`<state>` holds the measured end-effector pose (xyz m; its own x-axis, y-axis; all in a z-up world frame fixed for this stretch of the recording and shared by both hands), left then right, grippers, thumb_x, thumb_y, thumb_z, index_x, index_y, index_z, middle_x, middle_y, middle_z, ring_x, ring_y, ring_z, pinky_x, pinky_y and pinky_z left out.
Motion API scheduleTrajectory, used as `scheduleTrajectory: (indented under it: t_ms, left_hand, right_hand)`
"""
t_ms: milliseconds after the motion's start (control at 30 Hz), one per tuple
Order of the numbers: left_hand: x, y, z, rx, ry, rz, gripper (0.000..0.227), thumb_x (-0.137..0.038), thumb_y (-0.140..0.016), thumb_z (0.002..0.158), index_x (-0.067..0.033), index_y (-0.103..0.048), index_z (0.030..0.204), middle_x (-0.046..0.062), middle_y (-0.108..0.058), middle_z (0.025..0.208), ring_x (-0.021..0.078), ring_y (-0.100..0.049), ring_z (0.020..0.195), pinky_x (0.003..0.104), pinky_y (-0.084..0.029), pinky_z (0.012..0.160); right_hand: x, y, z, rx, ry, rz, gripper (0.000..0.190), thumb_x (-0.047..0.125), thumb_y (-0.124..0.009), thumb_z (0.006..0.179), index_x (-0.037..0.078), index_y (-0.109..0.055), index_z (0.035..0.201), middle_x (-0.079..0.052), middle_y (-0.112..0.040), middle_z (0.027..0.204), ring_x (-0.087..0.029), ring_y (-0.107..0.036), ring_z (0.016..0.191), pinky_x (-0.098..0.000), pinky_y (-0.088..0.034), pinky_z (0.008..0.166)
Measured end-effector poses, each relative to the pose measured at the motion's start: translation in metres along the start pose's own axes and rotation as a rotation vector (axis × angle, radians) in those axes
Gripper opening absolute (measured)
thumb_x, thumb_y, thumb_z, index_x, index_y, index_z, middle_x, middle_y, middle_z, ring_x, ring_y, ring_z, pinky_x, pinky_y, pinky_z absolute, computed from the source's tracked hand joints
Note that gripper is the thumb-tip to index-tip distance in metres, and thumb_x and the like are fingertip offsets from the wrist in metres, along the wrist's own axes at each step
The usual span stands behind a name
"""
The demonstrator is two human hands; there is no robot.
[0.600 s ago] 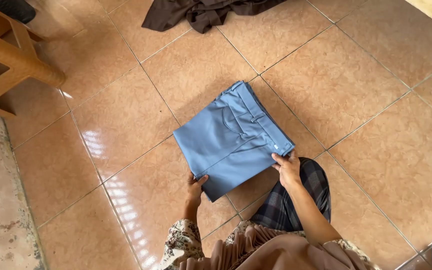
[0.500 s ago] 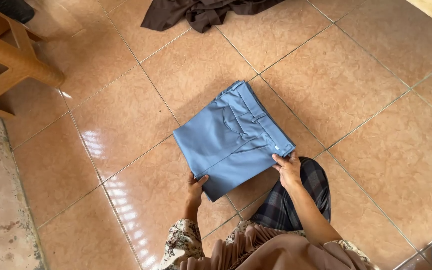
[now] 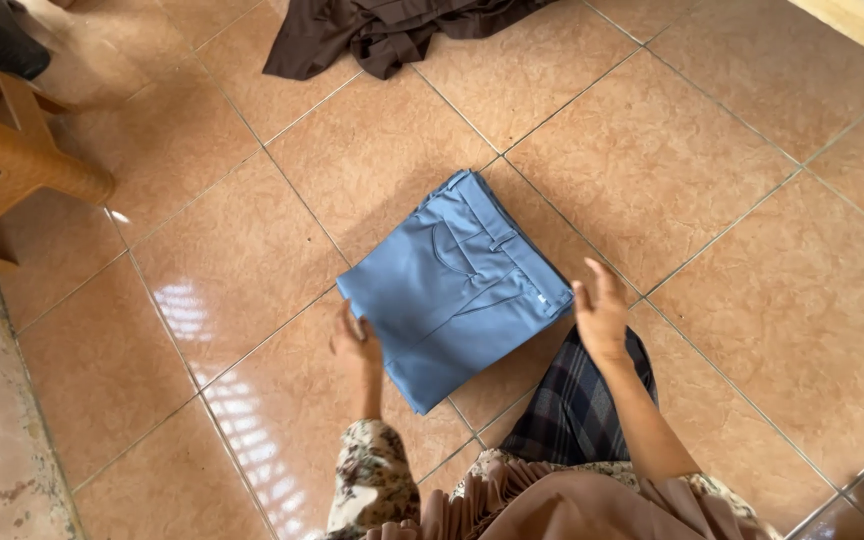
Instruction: Folding blue trousers on the floor and stacking them neatly.
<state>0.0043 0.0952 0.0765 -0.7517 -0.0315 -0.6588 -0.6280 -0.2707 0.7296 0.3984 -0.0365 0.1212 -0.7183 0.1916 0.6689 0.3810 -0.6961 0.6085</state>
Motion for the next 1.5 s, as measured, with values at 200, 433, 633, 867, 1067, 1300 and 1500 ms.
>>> scheduleTrajectory:
  t_ms: [200,433,633,867,1067,1300,1500]
  left_hand:
    - [-0.118,-0.057,-0.039,0.101,-0.472,0.362,0.057,-0.054,-0.053,0.099,-0.0388,-0.043,0.152,0.011,-0.052,0.151,0.0402,-0.033,0.148,0.071,-0.011,0.116]
    - [-0.162,-0.100,-0.049,0.058,-0.653,0.298,0.058,-0.054,-0.051,0.099,-0.0314,-0.048,0.152,0.017,-0.051,0.149,0.0458,-0.037,0.145,0.073,-0.016,0.114]
    - [-0.234,-0.133,-0.087,0.143,-0.824,0.177,0.062,-0.052,-0.056,0.097,-0.0264,-0.047,0.153,0.020,-0.051,0.148,0.0480,-0.037,0.144,0.075,-0.018,0.112]
    - [-0.276,-0.170,-0.144,0.255,-0.980,0.095,0.063,-0.051,-0.054,0.099,-0.0261,-0.043,0.155,0.018,-0.047,0.152,0.0457,-0.032,0.147,0.073,-0.015,0.115]
    - [-0.308,-0.209,-0.202,0.407,-1.112,0.062,0.063,-0.050,-0.051,0.100,-0.0255,-0.038,0.157,0.018,-0.040,0.157,0.0458,-0.027,0.149,0.073,-0.006,0.116]
    - [-0.351,-0.231,-0.314,0.736,-1.293,0.145,0.061,-0.049,-0.040,0.105,-0.0243,-0.031,0.160,0.018,-0.036,0.161,0.0409,-0.026,0.151,0.069,0.009,0.117]
    - [-0.403,-0.214,-0.441,1.038,-1.436,0.067,0.061,-0.049,-0.036,0.106,-0.0235,-0.029,0.161,0.021,-0.034,0.161,0.0466,-0.021,0.151,0.072,-0.008,0.115]
  right_hand:
    - [0.045,-0.044,-0.008,0.174,0.412,-0.555,0.060,0.051,-0.061,0.094,0.029,-0.052,0.149,-0.011,-0.050,0.151,-0.033,-0.044,0.143,-0.0546,-0.039,0.110]
    - [0.018,-0.043,-0.007,0.273,0.336,-0.546,0.062,0.050,-0.058,0.096,0.024,-0.048,0.151,-0.016,-0.045,0.154,-0.038,-0.039,0.145,-0.0620,-0.031,0.113]
    - [-0.031,0.006,0.003,0.142,0.183,-0.614,0.062,0.049,-0.061,0.095,0.023,-0.049,0.150,-0.016,-0.048,0.150,-0.038,-0.044,0.141,-0.0616,-0.034,0.110]
    - [-0.078,0.064,-0.014,0.060,0.005,-0.638,0.060,0.049,-0.058,0.098,0.022,-0.049,0.151,-0.016,-0.050,0.148,-0.039,-0.046,0.139,-0.0637,-0.030,0.110]
    - [-0.116,0.131,-0.039,0.050,-0.231,-0.731,0.061,0.053,-0.054,0.098,0.025,-0.046,0.152,-0.013,-0.049,0.150,-0.035,-0.043,0.142,-0.0608,-0.029,0.113]
    - [-0.152,0.223,-0.104,0.039,-0.587,-0.836,0.062,0.056,-0.053,0.098,0.029,-0.042,0.153,-0.010,-0.049,0.150,-0.031,-0.040,0.145,-0.0580,-0.028,0.115]
    - [-0.172,0.329,-0.181,-0.132,-0.856,-0.855,0.059,0.056,-0.052,0.100,0.031,-0.041,0.153,-0.008,-0.049,0.151,-0.028,-0.040,0.145,-0.0568,-0.026,0.116]
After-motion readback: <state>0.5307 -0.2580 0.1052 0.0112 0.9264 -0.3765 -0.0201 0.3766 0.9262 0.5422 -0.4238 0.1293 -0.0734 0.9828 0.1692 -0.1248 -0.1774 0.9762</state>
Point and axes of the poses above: each hand's wrist, its own z-axis towards the middle knuckle, its own y-axis out of the back of the hand, x = y × z, the point moved 3 cm from there along z, towards the middle knuckle
